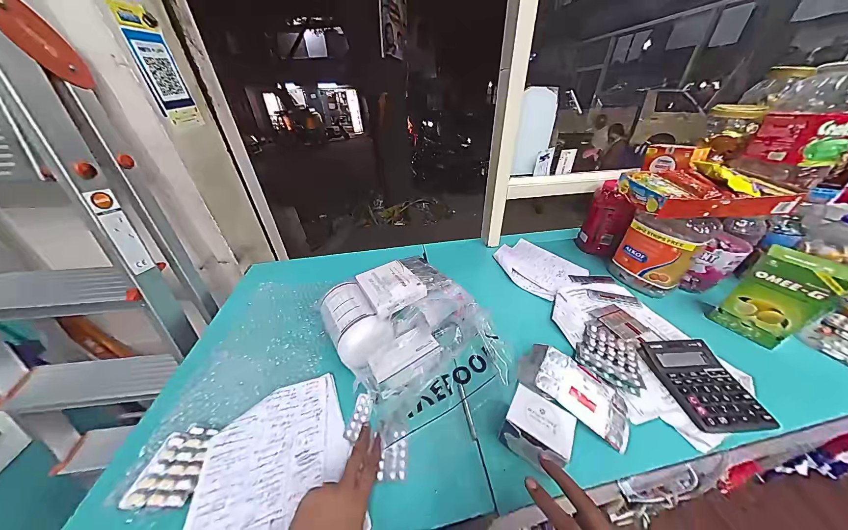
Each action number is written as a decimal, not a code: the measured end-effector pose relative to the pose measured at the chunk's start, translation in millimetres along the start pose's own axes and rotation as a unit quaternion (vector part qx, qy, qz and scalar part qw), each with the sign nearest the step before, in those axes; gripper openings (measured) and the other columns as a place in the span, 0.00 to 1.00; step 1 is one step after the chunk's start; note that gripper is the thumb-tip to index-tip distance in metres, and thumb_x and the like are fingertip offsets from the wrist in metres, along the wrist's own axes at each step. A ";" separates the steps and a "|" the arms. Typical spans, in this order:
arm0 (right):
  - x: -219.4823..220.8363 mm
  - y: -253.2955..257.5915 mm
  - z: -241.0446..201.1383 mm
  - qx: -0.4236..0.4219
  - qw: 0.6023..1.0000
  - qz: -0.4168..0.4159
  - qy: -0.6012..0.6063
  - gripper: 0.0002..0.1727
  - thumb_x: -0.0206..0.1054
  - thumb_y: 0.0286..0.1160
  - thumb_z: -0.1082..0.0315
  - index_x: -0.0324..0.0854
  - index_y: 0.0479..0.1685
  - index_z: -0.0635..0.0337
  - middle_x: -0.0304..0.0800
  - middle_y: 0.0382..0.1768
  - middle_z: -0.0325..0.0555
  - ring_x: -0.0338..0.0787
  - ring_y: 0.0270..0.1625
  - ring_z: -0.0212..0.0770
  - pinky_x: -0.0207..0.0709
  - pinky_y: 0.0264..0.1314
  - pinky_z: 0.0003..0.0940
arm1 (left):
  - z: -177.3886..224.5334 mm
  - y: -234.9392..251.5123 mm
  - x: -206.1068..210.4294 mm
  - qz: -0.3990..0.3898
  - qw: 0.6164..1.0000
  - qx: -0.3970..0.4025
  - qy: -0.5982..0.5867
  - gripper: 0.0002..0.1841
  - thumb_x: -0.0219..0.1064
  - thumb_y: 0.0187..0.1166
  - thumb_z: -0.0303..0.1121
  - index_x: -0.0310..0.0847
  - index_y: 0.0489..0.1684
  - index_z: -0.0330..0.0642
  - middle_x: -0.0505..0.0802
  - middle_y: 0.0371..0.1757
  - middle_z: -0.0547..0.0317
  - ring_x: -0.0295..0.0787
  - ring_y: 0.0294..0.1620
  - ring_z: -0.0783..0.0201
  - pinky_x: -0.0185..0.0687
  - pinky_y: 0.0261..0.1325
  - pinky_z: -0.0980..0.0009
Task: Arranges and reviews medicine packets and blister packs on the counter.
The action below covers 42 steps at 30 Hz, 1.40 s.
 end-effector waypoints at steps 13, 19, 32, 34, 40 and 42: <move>44.2 -64.5 -75.3 0.089 0.993 0.035 -0.066 0.22 0.70 0.81 0.56 0.88 0.61 0.67 0.88 0.64 0.69 0.94 0.55 0.58 0.88 0.51 0.47 | 31.6 -55.4 0.3 0.194 0.955 0.189 0.124 0.24 0.67 0.71 0.22 0.87 0.69 0.42 0.90 0.71 0.51 0.89 0.17 0.58 0.82 0.19 0.62; 50.5 -100.7 -100.9 0.131 0.987 0.011 -0.095 0.21 0.69 0.80 0.59 0.89 0.60 0.67 0.90 0.63 0.66 0.95 0.56 0.56 0.89 0.54 0.45 | 24.0 -70.3 -26.2 0.328 0.923 0.199 -0.009 0.17 0.68 0.70 0.26 0.93 0.56 0.44 0.97 0.58 0.56 0.91 0.18 0.59 0.83 0.18 0.62; 61.5 -64.5 -93.7 0.036 0.994 0.034 -0.098 0.18 0.63 0.81 0.58 0.92 0.55 0.59 0.94 0.58 0.53 0.96 0.55 0.43 0.88 0.51 0.33 | 1.4 -65.0 -43.0 0.328 0.907 0.183 -0.190 0.17 0.63 0.76 0.22 0.91 0.60 0.38 0.95 0.60 0.48 0.99 0.36 0.51 0.92 0.31 0.55; 82.4 -32.3 -86.0 -0.013 0.997 0.018 -0.068 0.21 0.63 0.82 0.53 0.90 0.60 0.58 0.94 0.61 0.51 0.97 0.53 0.43 0.90 0.46 0.36 | -17.1 -63.5 -51.2 0.285 0.887 0.124 -0.343 0.14 0.59 0.86 0.29 0.91 0.56 0.35 0.98 0.48 0.53 0.97 0.42 0.62 0.92 0.47 0.63; 163.0 32.4 -90.9 -0.059 0.969 -0.227 -0.078 0.52 0.81 0.57 0.39 0.72 0.85 0.57 0.72 0.84 0.61 0.95 0.31 0.56 0.84 0.29 0.54 | -28.2 -86.3 -54.9 0.063 0.632 -0.061 -0.770 0.13 0.45 0.93 0.34 0.74 0.39 0.48 0.67 0.09 0.77 0.55 0.07 0.83 0.54 0.12 0.86; 169.3 33.7 -94.9 -0.056 0.956 -0.260 -0.127 0.43 0.82 0.62 0.52 0.76 0.82 0.58 0.77 0.80 0.63 0.95 0.33 0.59 0.85 0.33 0.55 | -19.5 -95.8 -61.3 0.045 0.594 -0.068 -0.801 0.15 0.43 0.94 0.35 0.76 0.40 0.48 0.69 0.09 0.76 0.56 0.06 0.84 0.53 0.12 0.87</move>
Point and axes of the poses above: each hand's wrist, its own y-axis towards the middle knuckle, its own x-axis out of the palm, z = x × y, the point moved 9 cm from there along y, towards the middle knuckle
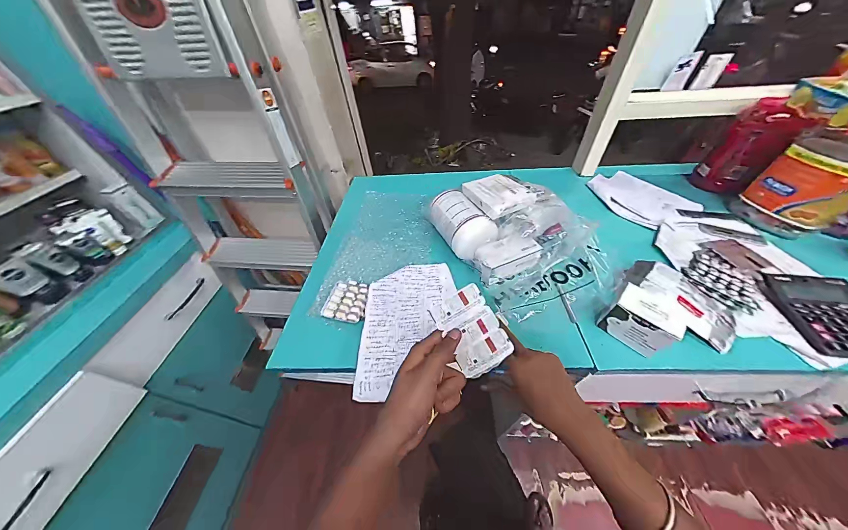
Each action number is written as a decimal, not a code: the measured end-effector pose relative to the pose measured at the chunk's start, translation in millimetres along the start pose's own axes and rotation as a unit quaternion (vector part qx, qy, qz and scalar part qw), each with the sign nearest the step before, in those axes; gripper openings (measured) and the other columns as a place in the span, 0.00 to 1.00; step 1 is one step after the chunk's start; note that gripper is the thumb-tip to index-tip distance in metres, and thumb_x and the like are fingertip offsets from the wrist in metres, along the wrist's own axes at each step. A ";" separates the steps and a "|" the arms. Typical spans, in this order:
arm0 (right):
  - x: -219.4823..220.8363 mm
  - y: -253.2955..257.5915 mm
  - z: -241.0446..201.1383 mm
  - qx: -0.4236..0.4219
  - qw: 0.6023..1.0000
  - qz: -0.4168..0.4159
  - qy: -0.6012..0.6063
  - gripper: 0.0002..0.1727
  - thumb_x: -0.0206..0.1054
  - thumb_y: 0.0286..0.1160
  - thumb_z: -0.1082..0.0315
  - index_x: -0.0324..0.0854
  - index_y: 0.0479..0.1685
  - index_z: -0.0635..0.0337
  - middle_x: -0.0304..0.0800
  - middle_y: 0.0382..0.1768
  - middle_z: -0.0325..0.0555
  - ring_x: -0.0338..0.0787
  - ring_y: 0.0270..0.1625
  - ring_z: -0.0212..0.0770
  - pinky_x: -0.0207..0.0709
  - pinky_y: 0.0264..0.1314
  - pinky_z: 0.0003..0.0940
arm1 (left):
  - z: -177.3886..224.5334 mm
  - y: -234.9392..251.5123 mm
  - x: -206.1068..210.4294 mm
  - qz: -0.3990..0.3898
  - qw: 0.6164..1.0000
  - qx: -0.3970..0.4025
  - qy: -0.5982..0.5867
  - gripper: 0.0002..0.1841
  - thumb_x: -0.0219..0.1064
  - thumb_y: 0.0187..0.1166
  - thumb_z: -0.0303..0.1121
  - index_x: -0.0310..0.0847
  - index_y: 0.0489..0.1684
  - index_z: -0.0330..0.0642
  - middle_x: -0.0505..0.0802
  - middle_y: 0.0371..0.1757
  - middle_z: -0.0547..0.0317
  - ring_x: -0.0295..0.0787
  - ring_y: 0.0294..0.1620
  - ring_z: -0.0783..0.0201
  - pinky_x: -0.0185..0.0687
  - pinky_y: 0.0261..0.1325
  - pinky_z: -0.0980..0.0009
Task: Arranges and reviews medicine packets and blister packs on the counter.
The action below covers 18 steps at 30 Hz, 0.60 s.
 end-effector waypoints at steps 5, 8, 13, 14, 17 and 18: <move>-12.9 -34.8 3.1 -0.111 0.971 0.209 -0.027 0.10 0.77 0.49 0.77 0.92 0.34 0.61 0.95 0.46 0.58 0.92 0.22 0.53 0.80 0.15 0.46 | -2.3 -5.3 32.2 -0.035 0.999 -0.004 -0.020 0.17 0.41 0.93 0.37 0.78 0.40 0.50 0.73 0.11 0.76 0.56 0.07 0.85 0.53 0.12 0.88; -21.5 -58.6 21.5 -0.147 0.952 0.269 -0.023 0.06 0.67 0.61 0.74 0.90 0.31 0.59 0.94 0.36 0.52 0.91 0.22 0.47 0.77 0.14 0.37 | -2.9 4.3 57.4 -0.058 0.998 -0.002 0.024 0.13 0.46 0.93 0.36 0.77 0.40 0.52 0.75 0.13 0.77 0.58 0.09 0.85 0.54 0.13 0.88; -57.4 -88.3 76.4 -0.091 0.938 0.293 0.161 0.10 0.67 0.76 0.64 0.92 0.42 0.59 0.94 0.39 0.46 0.89 0.32 0.30 0.79 0.30 0.18 | -1.4 22.3 97.3 -0.082 0.994 0.045 0.062 0.12 0.47 0.94 0.36 0.77 0.44 0.52 0.79 0.21 0.78 0.59 0.12 0.87 0.55 0.15 0.89; -66.7 -96.2 89.0 -0.069 0.926 0.291 0.231 0.10 0.69 0.76 0.63 0.91 0.43 0.59 0.92 0.37 0.43 0.82 0.30 0.23 0.72 0.31 0.12 | -3.7 25.4 105.3 -0.076 0.994 0.052 0.062 0.12 0.47 0.94 0.36 0.77 0.45 0.52 0.79 0.21 0.78 0.59 0.12 0.87 0.55 0.15 0.89; -90.2 -121.6 124.2 0.004 0.861 0.254 0.441 0.07 0.72 0.75 0.68 0.86 0.48 0.50 0.91 0.34 0.24 0.81 0.28 0.13 0.76 0.32 0.10 | -12.6 35.0 129.4 -0.047 0.994 0.079 0.050 0.12 0.46 0.94 0.36 0.77 0.48 0.51 0.80 0.23 0.77 0.59 0.13 0.87 0.56 0.15 0.89; -96.8 -128.9 133.4 0.024 0.837 0.235 0.494 0.10 0.71 0.76 0.71 0.85 0.50 0.45 0.93 0.36 0.20 0.86 0.31 0.14 0.81 0.36 0.13 | -15.3 38.0 137.5 -0.039 0.994 0.092 0.043 0.12 0.45 0.94 0.36 0.77 0.49 0.51 0.81 0.24 0.78 0.59 0.13 0.87 0.56 0.16 0.89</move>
Point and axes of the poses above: each hand's wrist, its own y-axis towards the middle knuckle, its own x-axis out of the palm, z = x × y, the point moved 9 cm from there along y, towards the middle knuckle
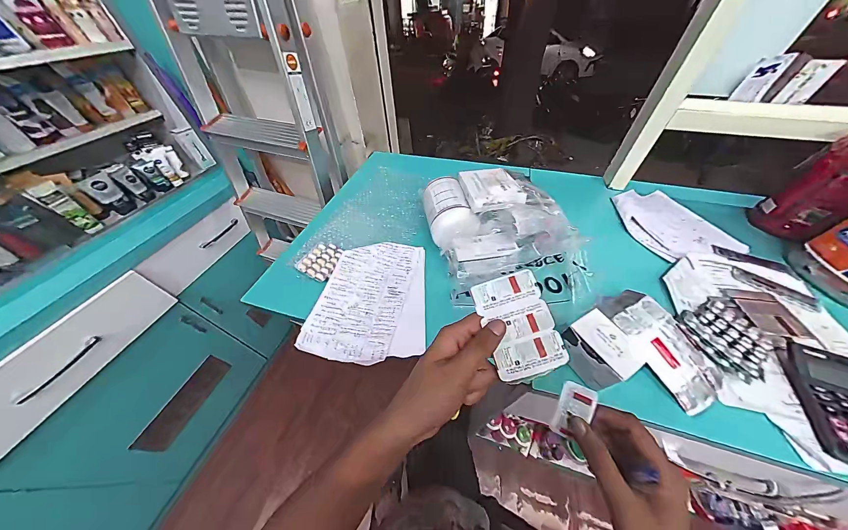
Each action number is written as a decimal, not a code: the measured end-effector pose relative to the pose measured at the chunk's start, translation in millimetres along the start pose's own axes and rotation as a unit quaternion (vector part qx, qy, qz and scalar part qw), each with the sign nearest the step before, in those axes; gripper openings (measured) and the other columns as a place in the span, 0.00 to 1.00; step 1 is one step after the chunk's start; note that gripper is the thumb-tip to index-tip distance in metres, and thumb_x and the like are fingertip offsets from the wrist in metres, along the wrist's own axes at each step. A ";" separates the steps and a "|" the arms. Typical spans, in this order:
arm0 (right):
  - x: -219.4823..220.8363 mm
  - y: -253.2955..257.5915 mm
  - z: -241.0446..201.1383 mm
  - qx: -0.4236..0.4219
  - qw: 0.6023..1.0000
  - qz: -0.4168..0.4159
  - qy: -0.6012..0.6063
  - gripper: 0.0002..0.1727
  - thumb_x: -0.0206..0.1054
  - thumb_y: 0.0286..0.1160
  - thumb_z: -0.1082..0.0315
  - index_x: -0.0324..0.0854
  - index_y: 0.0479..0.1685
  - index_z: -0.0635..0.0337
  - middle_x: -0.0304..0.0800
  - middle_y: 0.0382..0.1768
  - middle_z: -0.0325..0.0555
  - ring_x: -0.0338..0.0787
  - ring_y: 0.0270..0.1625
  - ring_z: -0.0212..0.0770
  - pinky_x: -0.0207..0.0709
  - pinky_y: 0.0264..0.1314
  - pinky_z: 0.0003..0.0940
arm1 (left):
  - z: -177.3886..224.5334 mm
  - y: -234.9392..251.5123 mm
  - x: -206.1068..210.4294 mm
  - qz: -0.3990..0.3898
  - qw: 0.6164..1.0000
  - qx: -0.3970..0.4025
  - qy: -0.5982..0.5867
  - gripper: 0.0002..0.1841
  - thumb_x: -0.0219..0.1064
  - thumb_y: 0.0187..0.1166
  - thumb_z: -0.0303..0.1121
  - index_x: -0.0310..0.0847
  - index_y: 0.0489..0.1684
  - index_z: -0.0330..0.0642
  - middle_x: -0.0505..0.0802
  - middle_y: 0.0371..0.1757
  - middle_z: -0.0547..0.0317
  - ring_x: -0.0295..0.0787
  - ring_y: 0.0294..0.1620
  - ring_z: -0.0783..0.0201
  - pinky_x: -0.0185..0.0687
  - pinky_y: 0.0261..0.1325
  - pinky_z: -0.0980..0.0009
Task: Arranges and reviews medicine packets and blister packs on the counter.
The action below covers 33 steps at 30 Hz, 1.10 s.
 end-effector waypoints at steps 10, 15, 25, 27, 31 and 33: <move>-69.2 10.0 16.9 0.181 0.951 -0.012 0.249 0.10 0.69 0.77 0.70 0.86 0.40 0.36 0.87 0.21 0.22 0.72 0.15 0.14 0.65 0.17 0.12 | -33.6 23.3 53.1 0.175 0.966 0.135 -0.135 0.11 0.40 0.94 0.33 0.69 0.53 0.48 0.75 0.16 0.75 0.63 0.12 0.84 0.62 0.18 0.87; -87.0 29.4 2.9 0.165 0.939 0.001 0.303 0.09 0.70 0.76 0.68 0.85 0.38 0.37 0.80 0.16 0.21 0.69 0.12 0.14 0.63 0.14 0.12 | -48.6 29.9 88.9 0.191 0.940 0.215 -0.184 0.10 0.39 0.95 0.40 0.66 0.49 0.54 0.73 0.14 0.78 0.65 0.11 0.84 0.65 0.19 0.86; -96.1 53.6 -10.7 0.130 0.936 -0.028 0.325 0.08 0.73 0.73 0.69 0.87 0.41 0.41 0.89 0.22 0.24 0.72 0.15 0.12 0.62 0.15 0.10 | -59.5 42.2 118.7 0.183 0.934 0.223 -0.213 0.10 0.44 0.95 0.43 0.68 0.47 0.53 0.76 0.15 0.77 0.67 0.12 0.85 0.64 0.18 0.87; -92.2 56.4 -9.0 0.130 0.935 -0.041 0.328 0.07 0.74 0.74 0.68 0.88 0.42 0.41 0.90 0.24 0.25 0.73 0.16 0.12 0.65 0.16 0.10 | -61.2 40.2 120.4 0.189 0.932 0.231 -0.206 0.10 0.47 0.94 0.45 0.69 0.47 0.54 0.76 0.15 0.77 0.67 0.13 0.85 0.63 0.19 0.88; -86.4 63.6 -12.3 0.120 0.939 -0.054 0.318 0.06 0.74 0.73 0.68 0.88 0.40 0.42 0.91 0.25 0.24 0.73 0.16 0.12 0.64 0.16 0.09 | -61.8 36.3 124.4 0.191 0.931 0.244 -0.191 0.10 0.47 0.94 0.45 0.70 0.46 0.54 0.76 0.16 0.77 0.67 0.13 0.86 0.64 0.20 0.89; -86.2 67.2 -13.2 0.109 0.943 -0.051 0.310 0.06 0.75 0.72 0.68 0.87 0.40 0.43 0.91 0.25 0.24 0.74 0.17 0.12 0.65 0.17 0.09 | -62.1 36.8 126.3 0.189 0.931 0.246 -0.192 0.10 0.47 0.94 0.45 0.70 0.47 0.54 0.76 0.16 0.78 0.66 0.13 0.86 0.63 0.20 0.89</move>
Point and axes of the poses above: each hand's wrist, its own y-axis towards the middle knuckle, its own x-axis out of the palm, z = x × y, the point moved 9 cm from there along y, towards the middle knuckle
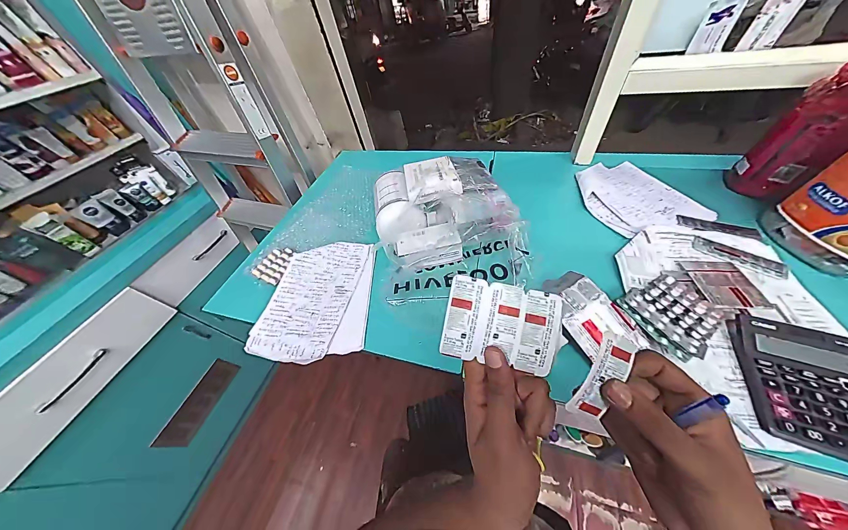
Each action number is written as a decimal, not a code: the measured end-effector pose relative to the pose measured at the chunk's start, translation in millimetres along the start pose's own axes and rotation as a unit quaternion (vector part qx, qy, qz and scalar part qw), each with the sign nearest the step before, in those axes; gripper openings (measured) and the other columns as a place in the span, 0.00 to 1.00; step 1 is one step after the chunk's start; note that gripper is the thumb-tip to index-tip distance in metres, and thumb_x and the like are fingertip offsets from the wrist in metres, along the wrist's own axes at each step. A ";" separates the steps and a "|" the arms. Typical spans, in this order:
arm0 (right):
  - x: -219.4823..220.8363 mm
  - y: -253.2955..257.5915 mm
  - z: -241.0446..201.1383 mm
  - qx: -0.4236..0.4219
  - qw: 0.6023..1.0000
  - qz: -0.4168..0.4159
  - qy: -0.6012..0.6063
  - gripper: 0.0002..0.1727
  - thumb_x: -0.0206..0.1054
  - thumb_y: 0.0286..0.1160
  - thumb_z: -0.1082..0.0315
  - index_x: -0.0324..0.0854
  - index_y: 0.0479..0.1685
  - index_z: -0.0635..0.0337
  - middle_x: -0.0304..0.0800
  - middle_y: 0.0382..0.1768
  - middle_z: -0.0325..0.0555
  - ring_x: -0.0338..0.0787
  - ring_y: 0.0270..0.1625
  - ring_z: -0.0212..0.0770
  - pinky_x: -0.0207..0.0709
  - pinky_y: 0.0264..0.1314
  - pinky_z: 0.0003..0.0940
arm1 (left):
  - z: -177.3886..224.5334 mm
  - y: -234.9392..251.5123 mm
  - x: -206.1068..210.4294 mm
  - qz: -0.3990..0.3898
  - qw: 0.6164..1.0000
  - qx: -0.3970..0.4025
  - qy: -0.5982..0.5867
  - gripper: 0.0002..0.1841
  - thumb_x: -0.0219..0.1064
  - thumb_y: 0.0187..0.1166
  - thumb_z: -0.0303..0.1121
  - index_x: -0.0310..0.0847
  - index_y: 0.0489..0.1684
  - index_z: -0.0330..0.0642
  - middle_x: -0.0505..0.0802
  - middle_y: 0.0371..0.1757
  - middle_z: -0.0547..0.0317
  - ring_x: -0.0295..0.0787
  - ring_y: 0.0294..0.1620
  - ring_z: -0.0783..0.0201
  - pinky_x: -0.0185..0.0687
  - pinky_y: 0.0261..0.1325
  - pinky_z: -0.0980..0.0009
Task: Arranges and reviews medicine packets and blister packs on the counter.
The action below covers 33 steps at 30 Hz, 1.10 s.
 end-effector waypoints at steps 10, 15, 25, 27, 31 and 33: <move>-4.3 9.7 -0.4 -0.023 0.999 0.009 -0.026 0.05 0.77 0.69 0.66 0.90 0.40 0.44 0.92 0.28 0.27 0.79 0.22 0.14 0.71 0.23 0.09 | -5.7 -0.8 3.5 0.004 1.000 0.003 -0.025 0.10 0.49 0.93 0.46 0.70 0.47 0.55 0.76 0.16 0.77 0.67 0.13 0.85 0.63 0.19 0.88; -4.0 10.7 0.9 -0.017 1.000 0.003 -0.025 0.04 0.78 0.69 0.65 0.91 0.39 0.45 0.93 0.30 0.28 0.81 0.23 0.15 0.72 0.23 0.10 | -5.4 -1.6 2.9 0.018 0.999 0.011 -0.033 0.11 0.46 0.94 0.44 0.70 0.47 0.54 0.77 0.15 0.75 0.68 0.13 0.85 0.64 0.19 0.88; -8.6 19.7 -3.8 -0.040 0.997 0.007 -0.064 0.03 0.78 0.68 0.66 0.91 0.37 0.46 0.92 0.32 0.30 0.84 0.27 0.18 0.77 0.29 0.11 | -18.0 -0.7 9.8 -0.010 1.000 -0.014 -0.018 0.10 0.49 0.93 0.46 0.70 0.48 0.54 0.78 0.17 0.77 0.68 0.14 0.86 0.65 0.21 0.88; -11.9 22.4 0.8 -0.032 0.997 0.014 -0.065 0.04 0.78 0.67 0.66 0.90 0.35 0.45 0.91 0.29 0.29 0.82 0.24 0.17 0.76 0.26 0.11 | -27.8 -1.3 10.6 -0.039 0.998 -0.035 0.030 0.10 0.48 0.93 0.45 0.70 0.45 0.55 0.73 0.16 0.81 0.64 0.15 0.87 0.63 0.22 0.88; -28.8 28.4 8.4 0.001 0.998 0.040 -0.058 0.07 0.78 0.67 0.68 0.87 0.31 0.40 0.88 0.20 0.25 0.71 0.14 0.14 0.61 0.15 0.10 | -38.9 2.6 6.5 -0.087 0.972 -0.049 0.211 0.12 0.48 0.93 0.36 0.76 0.50 0.42 0.82 0.33 0.78 0.70 0.29 0.91 0.68 0.34 0.89; -46.4 32.1 -5.4 -0.031 0.991 0.053 -0.118 0.11 0.75 0.69 0.70 0.87 0.35 0.37 0.90 0.25 0.21 0.77 0.19 0.14 0.68 0.20 0.11 | -34.2 8.6 6.6 -0.148 0.940 -0.022 0.306 0.17 0.53 0.91 0.33 0.83 0.54 0.27 0.86 0.66 0.53 0.81 0.60 0.81 0.78 0.64 0.81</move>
Point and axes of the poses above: each hand's wrist, its own y-axis towards the middle knuckle, its own x-axis out of the palm, z = x × y, the point moved 9 cm from there along y, towards the middle knuckle
